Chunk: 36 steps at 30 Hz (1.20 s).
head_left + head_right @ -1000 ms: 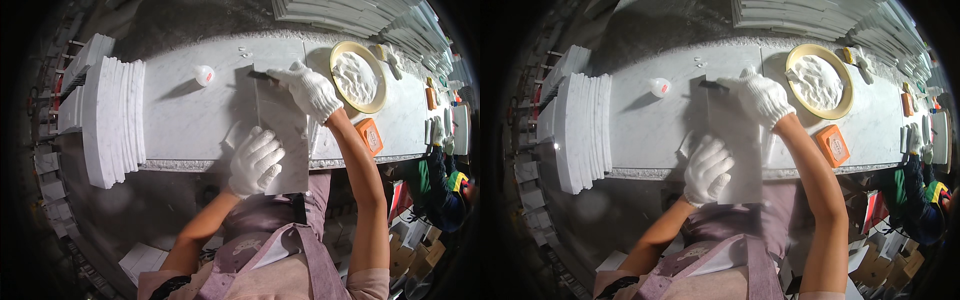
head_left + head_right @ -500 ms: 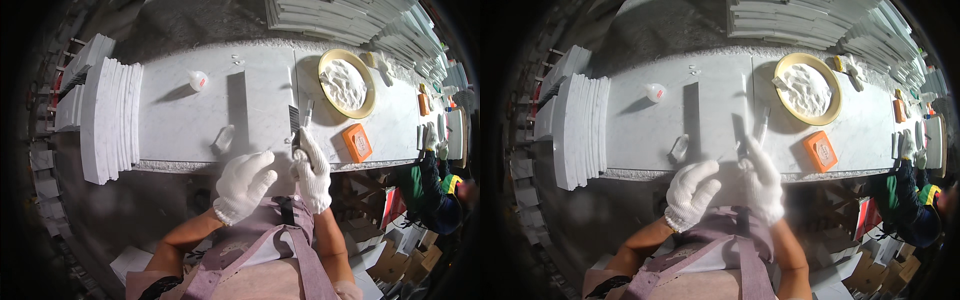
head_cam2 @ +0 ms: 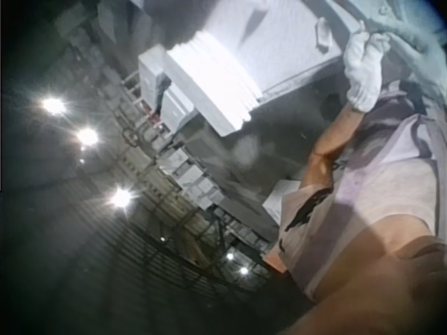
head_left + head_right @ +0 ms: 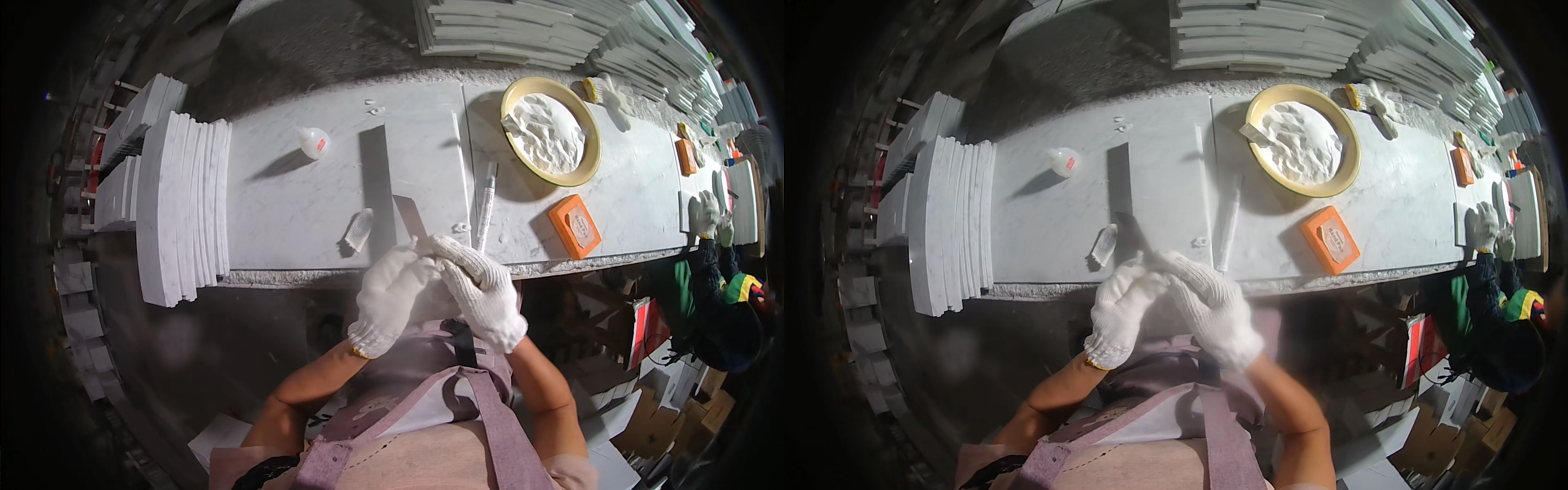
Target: The person applies glue from a small bottle to the edges of white rectangular panels and spreads it with a metal scraper. They repeat this process on multiple panels, stacking finished pieces to the side.
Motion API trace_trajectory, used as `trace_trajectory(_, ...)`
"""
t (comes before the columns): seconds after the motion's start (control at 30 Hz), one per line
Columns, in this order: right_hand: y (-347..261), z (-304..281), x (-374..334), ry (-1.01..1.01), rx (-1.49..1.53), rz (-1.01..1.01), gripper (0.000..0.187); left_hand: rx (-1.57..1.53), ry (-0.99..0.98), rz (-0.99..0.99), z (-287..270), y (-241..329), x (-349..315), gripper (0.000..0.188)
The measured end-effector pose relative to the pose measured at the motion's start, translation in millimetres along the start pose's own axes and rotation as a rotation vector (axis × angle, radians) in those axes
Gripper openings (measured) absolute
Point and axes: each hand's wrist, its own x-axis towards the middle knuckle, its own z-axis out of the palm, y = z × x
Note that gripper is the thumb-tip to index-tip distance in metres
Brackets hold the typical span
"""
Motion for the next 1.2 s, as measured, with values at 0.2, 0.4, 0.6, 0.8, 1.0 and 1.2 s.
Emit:
trace_trajectory(0.2,-12.0,-67.0,47.8,0.277,-0.377,-0.345,0.033,-0.102,0.012,0.143,-10.1,8.6,7.4,0.014)
trace_trajectory(0.4,-30.6,-102.4,137.4,0.601,-1.229,-0.581,0.033,-0.058,-0.124,-0.152,-13.3,27.7,2.4,0.023)
trace_trajectory(0.6,-46.8,-118.8,146.2,0.406,-1.237,-0.337,0.023,0.137,-0.064,-0.201,-18.7,29.9,-0.9,0.027)
trace_trajectory(0.8,-27.2,-85.2,35.1,0.507,0.07,-0.254,0.034,0.28,-0.089,-0.06,-18.8,17.3,14.1,0.029)
trace_trajectory(1.0,32.6,2.1,14.8,0.566,0.024,-0.074,0.023,0.249,-0.064,-0.211,-13.0,20.0,17.0,0.027)
trace_trajectory(1.2,22.9,-6.8,17.5,0.262,-0.549,-0.139,0.041,0.186,-0.057,-0.16,-15.5,20.2,15.6,0.026)
